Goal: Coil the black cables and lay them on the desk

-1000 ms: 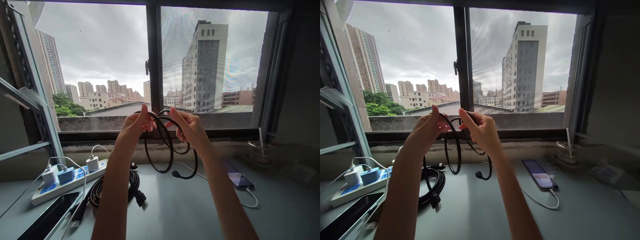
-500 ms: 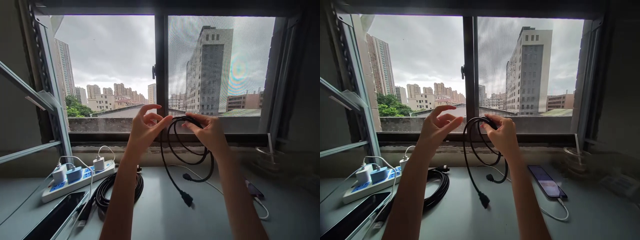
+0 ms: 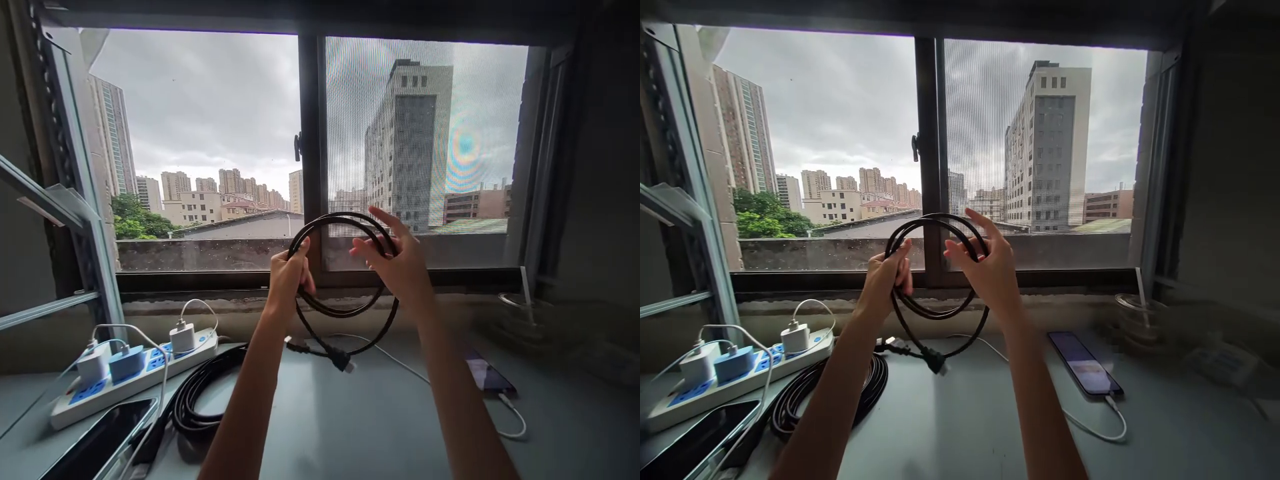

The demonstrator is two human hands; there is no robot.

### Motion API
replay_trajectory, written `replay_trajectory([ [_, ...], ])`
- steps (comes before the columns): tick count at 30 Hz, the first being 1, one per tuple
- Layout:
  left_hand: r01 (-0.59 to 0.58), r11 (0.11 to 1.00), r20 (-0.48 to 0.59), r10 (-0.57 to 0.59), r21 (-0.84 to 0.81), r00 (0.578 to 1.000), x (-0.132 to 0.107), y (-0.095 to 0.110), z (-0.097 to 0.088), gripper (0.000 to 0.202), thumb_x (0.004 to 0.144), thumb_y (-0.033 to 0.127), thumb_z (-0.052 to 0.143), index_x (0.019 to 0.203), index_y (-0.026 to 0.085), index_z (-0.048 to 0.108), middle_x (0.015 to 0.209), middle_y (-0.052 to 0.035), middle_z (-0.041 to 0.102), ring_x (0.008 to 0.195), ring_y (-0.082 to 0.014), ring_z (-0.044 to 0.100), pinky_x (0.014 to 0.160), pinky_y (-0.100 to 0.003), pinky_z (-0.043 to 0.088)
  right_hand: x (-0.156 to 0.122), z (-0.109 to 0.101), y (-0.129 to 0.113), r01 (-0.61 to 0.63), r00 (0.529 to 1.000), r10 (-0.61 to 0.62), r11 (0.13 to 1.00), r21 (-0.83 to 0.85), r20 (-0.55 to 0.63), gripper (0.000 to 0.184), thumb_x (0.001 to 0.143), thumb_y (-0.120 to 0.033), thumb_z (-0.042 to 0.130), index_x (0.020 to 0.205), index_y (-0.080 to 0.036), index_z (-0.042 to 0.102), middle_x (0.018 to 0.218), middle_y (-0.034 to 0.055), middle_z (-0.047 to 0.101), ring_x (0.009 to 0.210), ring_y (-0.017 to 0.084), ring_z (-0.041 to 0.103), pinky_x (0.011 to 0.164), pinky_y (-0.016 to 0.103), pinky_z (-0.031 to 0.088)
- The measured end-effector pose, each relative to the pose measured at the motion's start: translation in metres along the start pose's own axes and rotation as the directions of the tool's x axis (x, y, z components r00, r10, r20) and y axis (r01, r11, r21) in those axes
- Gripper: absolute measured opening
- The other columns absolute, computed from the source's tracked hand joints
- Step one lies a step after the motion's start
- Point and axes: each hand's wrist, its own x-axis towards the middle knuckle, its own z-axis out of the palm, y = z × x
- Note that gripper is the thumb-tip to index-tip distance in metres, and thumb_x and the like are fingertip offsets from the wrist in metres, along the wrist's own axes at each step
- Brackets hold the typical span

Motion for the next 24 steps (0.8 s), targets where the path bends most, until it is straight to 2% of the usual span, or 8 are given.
replay_trajectory([
  [3, -0.041, 0.999, -0.223, 0.040, 0.002, 0.974, -0.003, 0.008, 0.000, 0.045, 0.070, 0.028, 0.064, 0.038, 0.020, 0.033, 0.031, 0.0076, 0.027, 0.027, -0.0035, 0.020, 0.032, -0.024, 0.012, -0.002, 0.001, 0.003, -0.080, 0.994, 0.087, 0.989, -0.121, 0.058, 0.047, 0.077, -0.034, 0.068, 0.121, -0.021, 0.057, 0.055, -0.0035, 0.060, 0.044, 0.011, 0.057, 0.042, 0.020, 0.048],
  [5, -0.069, 0.997, -0.255, 0.072, 0.019, 0.964, -0.004, 0.011, 0.003, 0.041, 0.067, 0.024, 0.065, 0.040, 0.019, 0.035, 0.032, 0.0083, 0.028, 0.028, -0.0027, 0.020, 0.032, -0.023, 0.011, -0.003, 0.005, 0.000, -0.122, 0.987, 0.131, 0.988, -0.095, 0.091, 0.039, 0.078, -0.039, 0.066, 0.112, -0.020, 0.062, 0.047, -0.0058, 0.053, 0.037, 0.010, 0.051, 0.032, 0.017, 0.040],
  [10, 0.044, 0.999, -0.059, -0.044, -0.004, 0.997, -0.004, 0.003, 0.012, 0.037, 0.070, 0.028, 0.060, 0.043, 0.018, 0.038, 0.032, 0.0071, 0.033, 0.027, -0.0051, 0.032, 0.033, -0.020, 0.021, -0.003, 0.005, -0.013, -0.289, 0.955, 0.274, 0.947, 0.142, 0.116, 0.029, 0.078, -0.033, 0.065, 0.103, -0.019, 0.067, 0.037, -0.0107, 0.038, 0.027, 0.005, 0.035, 0.026, 0.014, 0.027],
  [13, 0.216, 0.955, 0.149, -0.249, 0.203, 0.957, -0.002, -0.012, 0.016, 0.030, 0.074, 0.034, 0.057, 0.049, 0.016, 0.053, 0.039, 0.0000, 0.051, 0.037, -0.0132, 0.054, 0.041, -0.021, 0.039, -0.003, -0.001, -0.022, -0.349, 0.935, 0.315, 0.898, 0.268, 0.163, 0.034, 0.078, -0.024, 0.063, 0.112, -0.022, 0.067, 0.033, -0.0127, 0.032, 0.025, 0.003, 0.028, 0.027, 0.013, 0.025],
  [17, 0.390, 0.810, 0.380, -0.560, 0.438, 0.736, -0.002, -0.027, 0.019, 0.044, 0.080, 0.043, 0.045, 0.047, 0.015, 0.056, 0.042, -0.0080, 0.058, 0.037, -0.0180, 0.055, 0.044, -0.027, 0.045, -0.008, -0.001, -0.034, -0.274, 0.960, 0.279, 0.933, 0.232, 0.010, 0.033, 0.076, -0.016, 0.060, 0.107, -0.023, 0.070, 0.033, -0.0116, 0.032, 0.026, 0.003, 0.027, 0.026, 0.013, 0.021],
  [22, 0.439, 0.794, 0.749, -0.577, 0.420, 0.327, -0.007, -0.034, 0.015, 0.050, 0.080, 0.047, 0.041, 0.063, 0.008, 0.068, 0.048, -0.0121, 0.062, 0.049, -0.0222, 0.063, 0.058, -0.032, 0.050, -0.017, 0.010, -0.045, -0.090, 0.996, 0.091, 0.992, 0.087, 0.001, 0.028, 0.075, -0.011, 0.059, 0.096, -0.021, 0.074, 0.037, -0.0094, 0.036, 0.028, 0.003, 0.030, 0.027, 0.014, 0.023],
  [23, 0.449, 0.803, 0.772, -0.552, 0.391, 0.314, -0.008, -0.036, 0.013, 0.049, 0.079, 0.048, 0.043, 0.067, 0.008, 0.069, 0.051, -0.0126, 0.064, 0.054, -0.0236, 0.065, 0.061, -0.033, 0.051, -0.018, 0.012, -0.047, -0.066, 0.998, 0.064, 0.996, 0.067, 0.027, 0.028, 0.075, -0.010, 0.059, 0.094, -0.021, 0.075, 0.038, -0.0091, 0.037, 0.029, 0.003, 0.031, 0.027, 0.014, 0.023],
  [24, 0.450, 0.825, 0.765, -0.523, 0.343, 0.375, -0.010, -0.039, 0.013, 0.045, 0.079, 0.046, 0.048, 0.070, 0.009, 0.070, 0.054, -0.0123, 0.065, 0.058, -0.0248, 0.066, 0.062, -0.034, 0.051, -0.020, 0.014, -0.049, -0.048, 0.998, 0.045, 0.997, 0.055, 0.053, 0.027, 0.074, -0.009, 0.059, 0.092, -0.021, 0.075, 0.039, -0.0086, 0.039, 0.030, 0.003, 0.032, 0.028, 0.014, 0.024],
])
